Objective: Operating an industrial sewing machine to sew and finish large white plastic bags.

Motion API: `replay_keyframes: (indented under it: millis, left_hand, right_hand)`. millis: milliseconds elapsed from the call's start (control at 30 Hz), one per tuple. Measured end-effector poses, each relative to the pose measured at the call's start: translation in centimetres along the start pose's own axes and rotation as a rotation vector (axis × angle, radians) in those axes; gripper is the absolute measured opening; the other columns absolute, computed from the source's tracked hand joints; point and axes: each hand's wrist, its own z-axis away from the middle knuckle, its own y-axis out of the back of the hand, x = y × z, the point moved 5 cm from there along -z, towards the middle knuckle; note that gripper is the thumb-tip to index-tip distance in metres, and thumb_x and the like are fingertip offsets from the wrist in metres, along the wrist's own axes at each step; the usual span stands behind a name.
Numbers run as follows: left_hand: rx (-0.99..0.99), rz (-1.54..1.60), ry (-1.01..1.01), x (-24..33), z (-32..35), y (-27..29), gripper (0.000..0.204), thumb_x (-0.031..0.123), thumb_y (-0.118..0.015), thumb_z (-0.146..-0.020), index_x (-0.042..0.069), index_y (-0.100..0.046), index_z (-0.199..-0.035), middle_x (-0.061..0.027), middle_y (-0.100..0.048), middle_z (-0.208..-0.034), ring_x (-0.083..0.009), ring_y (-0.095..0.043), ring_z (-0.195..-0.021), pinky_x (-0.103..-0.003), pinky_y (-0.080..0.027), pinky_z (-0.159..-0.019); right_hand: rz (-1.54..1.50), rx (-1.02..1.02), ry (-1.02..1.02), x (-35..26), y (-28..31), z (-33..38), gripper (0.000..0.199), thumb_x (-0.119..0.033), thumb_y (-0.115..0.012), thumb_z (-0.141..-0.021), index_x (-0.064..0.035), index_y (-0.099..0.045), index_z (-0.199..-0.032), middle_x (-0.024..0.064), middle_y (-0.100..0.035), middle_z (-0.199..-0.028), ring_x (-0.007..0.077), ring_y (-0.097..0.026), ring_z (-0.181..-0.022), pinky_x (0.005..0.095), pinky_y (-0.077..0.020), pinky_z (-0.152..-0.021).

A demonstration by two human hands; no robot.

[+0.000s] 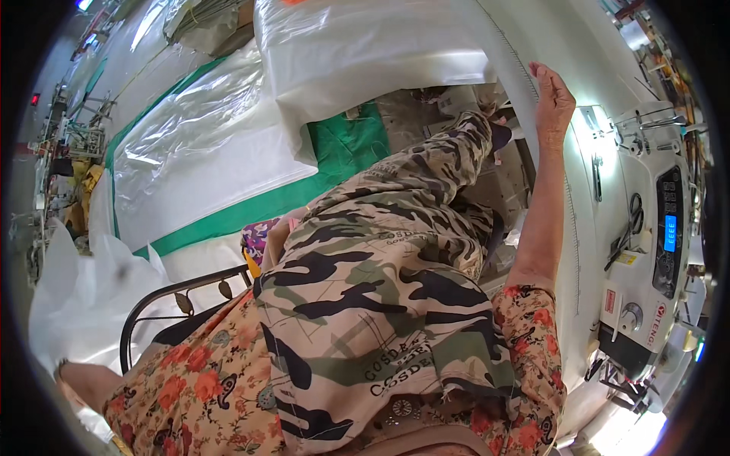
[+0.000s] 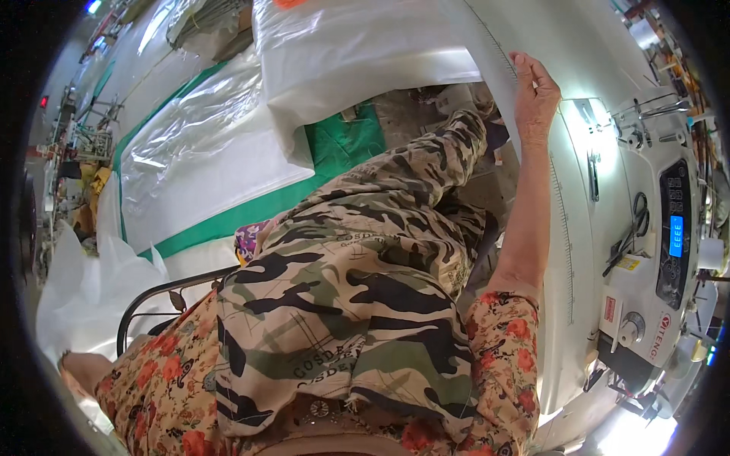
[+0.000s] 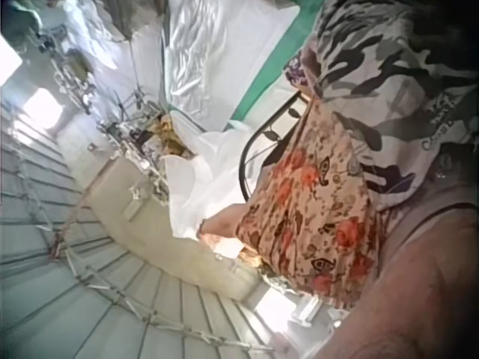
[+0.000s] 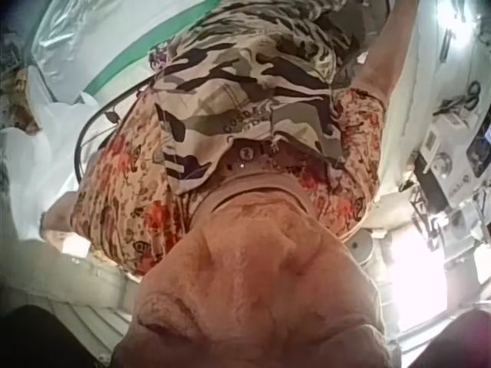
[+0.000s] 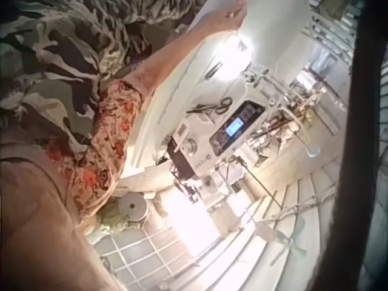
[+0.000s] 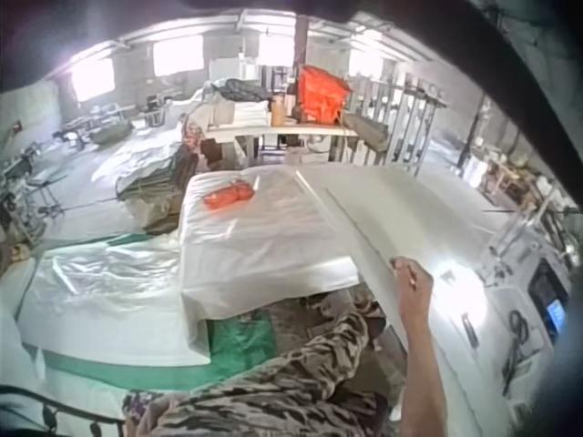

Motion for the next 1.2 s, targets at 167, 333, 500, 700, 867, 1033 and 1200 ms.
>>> replay_keyframes:
  millis: [167,333,500,700,867,1033,1200]
  left_hand:
    - [0.242,-0.032,0.020,-3.4,-10.9,4.7,0.041,0.046,-0.058,-0.084,0.016,-0.063,-0.110,-0.0082,-0.066,-0.087,-0.0261,-0.064,-0.078,-0.042,-0.051,-0.069]
    - [0.381,-0.229,-0.046,-3.5,-19.1,4.2,0.042,0.050,-0.060,-0.082,0.016,-0.067,-0.106,-0.0080,-0.068,-0.081,-0.0266,-0.066,-0.072,-0.043,-0.052,-0.066]
    - [-0.042,-0.471,-0.459,10.9,-8.2,-12.5,0.035,0.043,-0.065,-0.078,0.018,-0.068,-0.102,-0.0079,-0.068,-0.092,-0.0259,-0.066,-0.082,-0.043,-0.050,-0.077]
    - [-0.226,-0.234,-0.459,16.0,5.1,-18.7,0.031,0.039,-0.069,-0.078,0.012,-0.067,-0.091,-0.0075,-0.066,-0.090,-0.0250,-0.063,-0.091,-0.042,-0.047,-0.078]
    - [-0.317,-0.293,-0.364,15.3,5.9,-18.7,0.029,0.037,-0.069,-0.077,0.010,-0.068,-0.087,-0.0089,-0.066,-0.090,-0.0241,-0.063,-0.090,-0.042,-0.043,-0.079]
    - [-0.270,-0.303,-0.381,14.6,7.0,-20.0,0.020,0.029,-0.062,-0.078,0.010,-0.068,-0.076,-0.0082,-0.068,-0.079,-0.0256,-0.065,-0.079,-0.044,-0.041,-0.080]
    - [-0.285,-0.369,-0.495,13.8,7.2,-20.4,0.017,0.016,-0.054,-0.081,0.012,-0.067,-0.071,-0.0077,-0.068,-0.076,-0.0258,-0.065,-0.075,-0.047,-0.040,-0.082]
  right_hand:
    - [0.266,-0.108,-0.099,0.2,0.1,2.7,0.028,-0.028,-0.060,-0.094,-0.0051,-0.068,-0.109,0.0072,-0.070,-0.105,0.0165,-0.063,-0.097,0.0289,-0.0474,-0.088]
    - [0.714,-0.127,0.271,-1.8,0.4,3.6,0.024,-0.020,-0.061,-0.092,-0.0045,-0.067,-0.109,0.0091,-0.065,-0.116,0.0242,-0.059,-0.106,0.0345,-0.0476,-0.090]
    - [0.747,-0.143,0.267,-1.7,1.3,3.7,0.022,-0.016,-0.061,-0.092,-0.0046,-0.066,-0.111,0.0080,-0.064,-0.119,0.0221,-0.059,-0.108,0.0320,-0.0481,-0.092]
    - [0.526,-0.147,0.008,-3.0,2.5,4.2,0.022,-0.014,-0.058,-0.095,-0.0060,-0.065,-0.113,0.0056,-0.061,-0.124,0.0181,-0.055,-0.114,0.0302,-0.0412,-0.100]
    - [0.593,-0.167,-0.028,-3.9,2.5,4.2,0.023,-0.014,-0.055,-0.096,-0.0065,-0.066,-0.114,0.0060,-0.062,-0.123,0.0180,-0.055,-0.117,0.0319,-0.0403,-0.102]
    - [0.607,-0.165,-0.015,-4.3,2.7,4.2,0.023,-0.014,-0.055,-0.096,-0.0075,-0.067,-0.114,0.0061,-0.062,-0.123,0.0179,-0.055,-0.118,0.0328,-0.0402,-0.104]
    - [0.672,-0.139,-0.002,-4.4,3.1,4.5,0.024,-0.016,-0.054,-0.097,-0.0080,-0.067,-0.114,0.0057,-0.063,-0.123,0.0174,-0.054,-0.119,0.0330,-0.0388,-0.105]
